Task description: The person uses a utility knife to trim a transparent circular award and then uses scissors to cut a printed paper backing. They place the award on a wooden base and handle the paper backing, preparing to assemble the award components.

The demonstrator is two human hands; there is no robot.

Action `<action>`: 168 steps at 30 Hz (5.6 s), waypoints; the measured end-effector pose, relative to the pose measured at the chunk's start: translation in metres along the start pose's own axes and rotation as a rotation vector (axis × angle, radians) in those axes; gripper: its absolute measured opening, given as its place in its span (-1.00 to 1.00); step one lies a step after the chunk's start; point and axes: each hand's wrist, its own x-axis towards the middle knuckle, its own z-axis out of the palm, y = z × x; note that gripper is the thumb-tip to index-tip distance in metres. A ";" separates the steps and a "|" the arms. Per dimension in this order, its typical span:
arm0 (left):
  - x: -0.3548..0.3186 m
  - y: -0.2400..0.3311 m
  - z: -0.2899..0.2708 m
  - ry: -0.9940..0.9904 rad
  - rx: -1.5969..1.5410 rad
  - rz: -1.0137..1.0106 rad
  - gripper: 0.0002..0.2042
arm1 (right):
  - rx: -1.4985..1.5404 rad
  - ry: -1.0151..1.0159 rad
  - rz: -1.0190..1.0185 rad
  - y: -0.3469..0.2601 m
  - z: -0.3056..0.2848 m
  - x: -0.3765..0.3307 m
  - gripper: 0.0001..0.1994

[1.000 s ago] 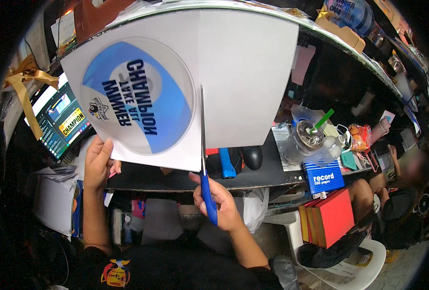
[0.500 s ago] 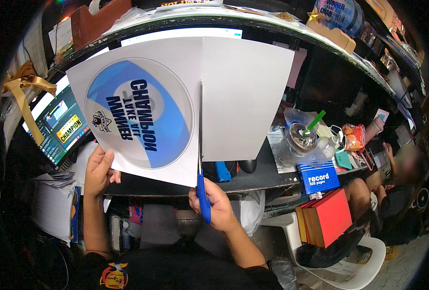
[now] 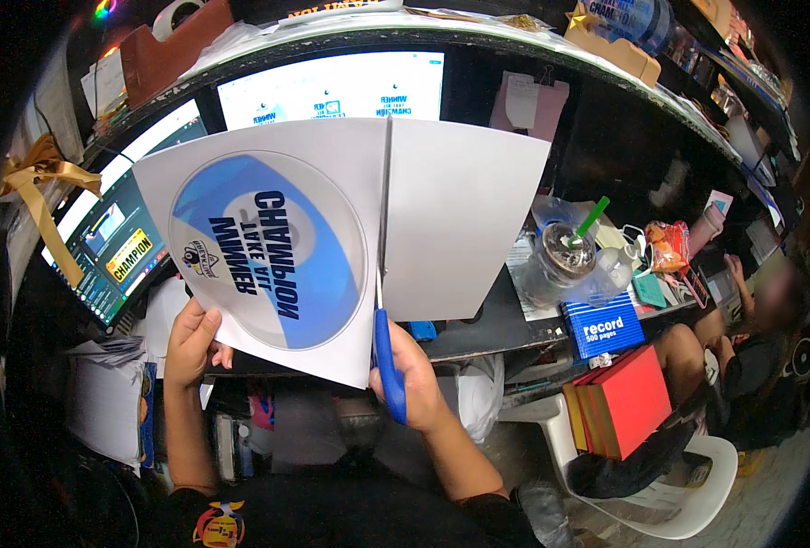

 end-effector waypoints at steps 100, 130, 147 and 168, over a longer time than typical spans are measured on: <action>-0.099 -0.094 -0.065 0.452 0.704 -0.507 -0.22 | -1.772 -0.305 0.003 0.107 -0.016 0.099 -0.37; -0.052 -0.162 -0.237 1.351 0.538 0.366 -0.49 | -0.483 -0.407 -0.613 0.163 0.335 0.107 -0.68; -0.067 -0.179 -0.189 1.202 1.049 0.189 -0.41 | -0.863 -0.564 -0.216 0.290 0.394 0.112 -0.64; -0.110 -0.113 -0.067 0.535 -0.203 -0.378 -0.55 | -1.217 0.076 0.017 0.135 0.040 0.058 -0.68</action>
